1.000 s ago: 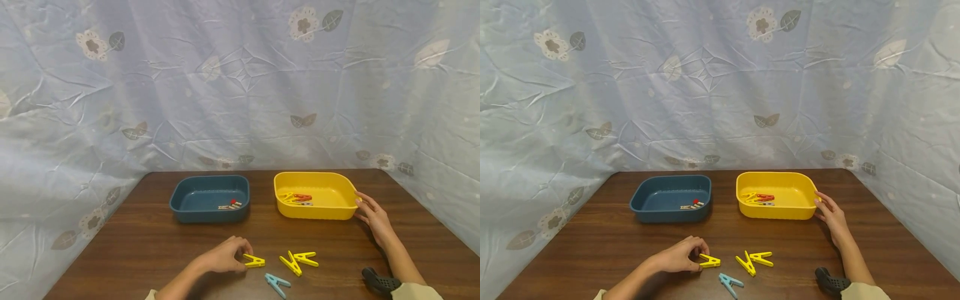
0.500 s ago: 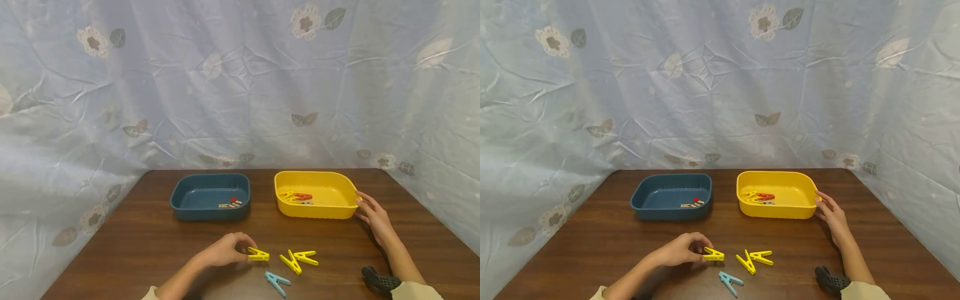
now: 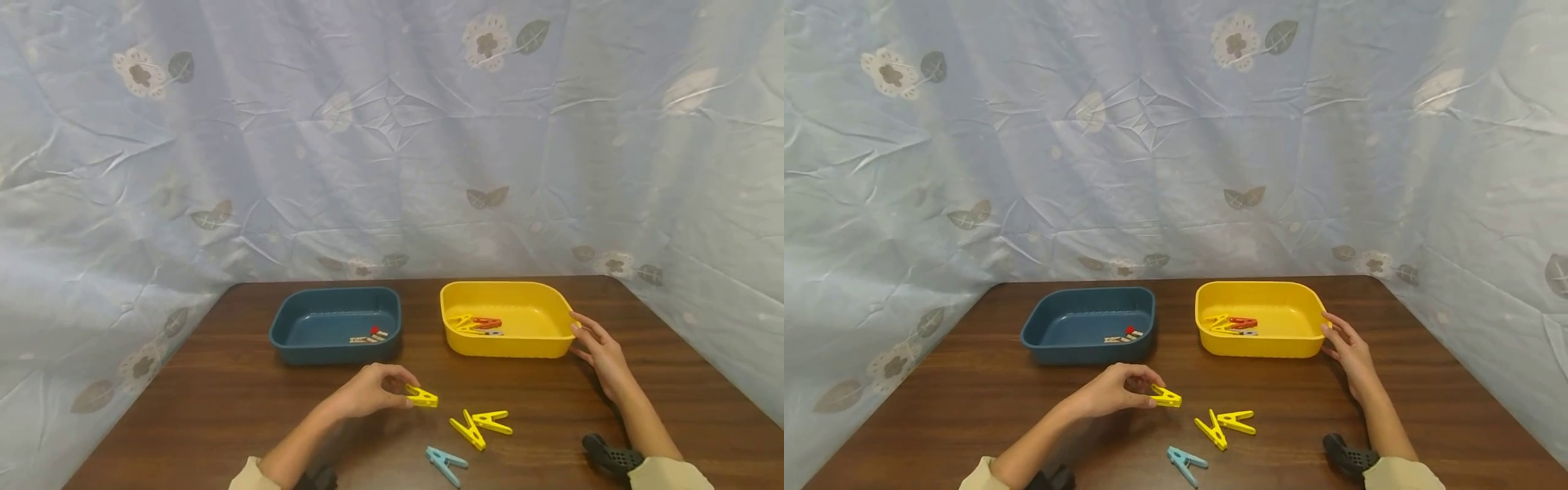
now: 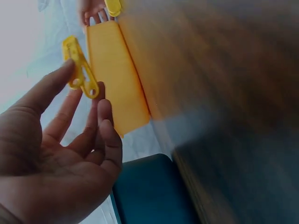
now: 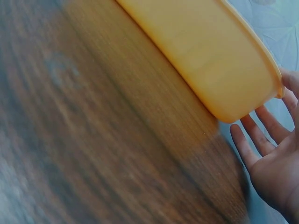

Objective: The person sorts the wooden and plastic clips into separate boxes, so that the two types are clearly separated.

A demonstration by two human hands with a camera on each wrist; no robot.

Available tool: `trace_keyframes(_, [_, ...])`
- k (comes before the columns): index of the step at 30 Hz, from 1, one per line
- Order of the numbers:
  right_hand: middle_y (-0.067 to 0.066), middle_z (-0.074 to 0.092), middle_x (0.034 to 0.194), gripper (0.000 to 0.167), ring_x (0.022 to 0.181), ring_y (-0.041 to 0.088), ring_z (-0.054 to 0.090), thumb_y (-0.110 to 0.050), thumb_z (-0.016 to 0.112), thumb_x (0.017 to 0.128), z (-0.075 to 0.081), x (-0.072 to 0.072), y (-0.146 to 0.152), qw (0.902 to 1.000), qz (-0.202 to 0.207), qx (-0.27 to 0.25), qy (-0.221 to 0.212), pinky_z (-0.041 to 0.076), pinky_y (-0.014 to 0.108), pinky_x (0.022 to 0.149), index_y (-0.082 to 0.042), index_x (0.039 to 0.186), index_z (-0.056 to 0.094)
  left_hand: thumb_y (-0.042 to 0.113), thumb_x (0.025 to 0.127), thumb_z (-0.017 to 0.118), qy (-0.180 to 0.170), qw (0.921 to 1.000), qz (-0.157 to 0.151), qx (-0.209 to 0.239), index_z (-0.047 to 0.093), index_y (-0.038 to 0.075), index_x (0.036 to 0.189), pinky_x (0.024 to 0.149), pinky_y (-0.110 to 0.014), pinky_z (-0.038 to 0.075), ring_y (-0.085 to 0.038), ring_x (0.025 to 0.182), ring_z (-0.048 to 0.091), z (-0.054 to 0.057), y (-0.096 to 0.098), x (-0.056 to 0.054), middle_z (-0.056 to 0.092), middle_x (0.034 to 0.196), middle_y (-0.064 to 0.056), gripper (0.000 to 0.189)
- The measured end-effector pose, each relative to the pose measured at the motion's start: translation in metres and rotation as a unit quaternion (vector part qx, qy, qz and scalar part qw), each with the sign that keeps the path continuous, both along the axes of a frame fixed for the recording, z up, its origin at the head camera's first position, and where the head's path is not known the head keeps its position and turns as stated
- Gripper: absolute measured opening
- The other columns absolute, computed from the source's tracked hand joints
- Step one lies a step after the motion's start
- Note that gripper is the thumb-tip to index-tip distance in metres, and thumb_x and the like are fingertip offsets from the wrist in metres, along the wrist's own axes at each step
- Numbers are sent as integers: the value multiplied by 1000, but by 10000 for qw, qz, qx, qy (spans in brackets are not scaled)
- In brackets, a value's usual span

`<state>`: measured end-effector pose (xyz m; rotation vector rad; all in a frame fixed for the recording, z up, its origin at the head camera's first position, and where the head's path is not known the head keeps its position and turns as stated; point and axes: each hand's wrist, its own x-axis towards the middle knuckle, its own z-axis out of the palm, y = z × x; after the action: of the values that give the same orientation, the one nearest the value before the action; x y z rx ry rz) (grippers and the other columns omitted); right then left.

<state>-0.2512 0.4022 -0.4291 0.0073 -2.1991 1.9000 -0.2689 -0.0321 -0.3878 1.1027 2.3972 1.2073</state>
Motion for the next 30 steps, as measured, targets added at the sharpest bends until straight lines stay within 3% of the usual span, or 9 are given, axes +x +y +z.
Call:
trace_keyframes(9, [24,17,144,54,109,7,42,-33,45,97,-1,0,-2,9999,-75,93,-94,44,18,80,-12,144,29,22,78,74,77,9997,164,-183,69,12,100,64,-24,44,-8,74,53,2,14,-9,63,82,11,25])
trace_keyframes(18, [18,24,141,53,106,3,46,-31,47,97,0,0,-1,9999,-36,-69,-96,45,18,79,-12,144,30,25,79,73,55,9994,257,-231,70,11,98,66,-24,45,-8,75,53,7,24,-15,62,82,10,24])
trace_keyframes(23, [19,21,143,53,106,3,45,-31,47,97,-1,0,-1,9999,-43,-116,-40,45,18,80,-13,144,31,24,78,74,229,9992,264,-181,69,11,99,65,-24,45,-9,75,53,12,32,-21,61,82,10,25])
trace_keyframes(30, [16,26,139,54,105,3,45,-31,46,97,0,-1,0,10000,-66,-8,-11,45,19,79,-11,144,30,22,79,73,261,9992,298,-42,70,10,99,57,-23,44,-9,66,52,20,46,-29,60,76,8,24])
